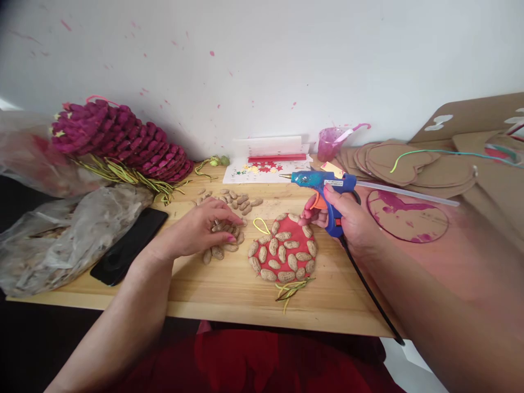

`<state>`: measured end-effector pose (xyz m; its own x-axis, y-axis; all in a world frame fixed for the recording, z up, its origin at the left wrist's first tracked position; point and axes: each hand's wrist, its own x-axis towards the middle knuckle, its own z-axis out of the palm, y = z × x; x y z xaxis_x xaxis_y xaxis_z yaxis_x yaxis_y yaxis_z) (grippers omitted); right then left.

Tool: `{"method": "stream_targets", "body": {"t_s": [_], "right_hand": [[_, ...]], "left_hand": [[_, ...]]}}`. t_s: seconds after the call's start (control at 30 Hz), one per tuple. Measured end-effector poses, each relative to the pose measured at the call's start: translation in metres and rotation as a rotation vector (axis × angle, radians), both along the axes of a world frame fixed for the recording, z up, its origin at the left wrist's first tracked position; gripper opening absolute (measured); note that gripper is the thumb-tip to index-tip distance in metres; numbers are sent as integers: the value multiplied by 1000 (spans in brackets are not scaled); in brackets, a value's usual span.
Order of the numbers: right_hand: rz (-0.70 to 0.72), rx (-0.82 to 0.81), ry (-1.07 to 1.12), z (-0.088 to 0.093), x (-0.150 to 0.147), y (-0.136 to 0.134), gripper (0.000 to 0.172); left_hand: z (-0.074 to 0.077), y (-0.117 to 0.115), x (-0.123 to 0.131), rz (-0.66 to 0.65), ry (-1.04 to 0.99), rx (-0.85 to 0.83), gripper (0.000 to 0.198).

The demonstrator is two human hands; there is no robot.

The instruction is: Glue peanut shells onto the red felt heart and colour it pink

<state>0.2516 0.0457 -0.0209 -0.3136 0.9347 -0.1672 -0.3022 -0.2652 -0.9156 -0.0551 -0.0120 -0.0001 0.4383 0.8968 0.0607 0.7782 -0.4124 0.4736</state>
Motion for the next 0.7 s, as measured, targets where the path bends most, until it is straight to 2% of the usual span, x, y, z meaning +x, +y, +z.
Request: {"method": "stream_targets", "body": {"t_s": [0.17,0.33,0.7], "right_hand": [[13,3,-38,1,0,-1,40],[-10,23,-13,-1,0,-1,36],[12,1,-31,2,0,-2,41]], "left_hand": [[0,1,5,31,24,-43,23],[-2,0,2,75,-58,-61,24],[-8,2,6,74,-185,-134,23]]}}
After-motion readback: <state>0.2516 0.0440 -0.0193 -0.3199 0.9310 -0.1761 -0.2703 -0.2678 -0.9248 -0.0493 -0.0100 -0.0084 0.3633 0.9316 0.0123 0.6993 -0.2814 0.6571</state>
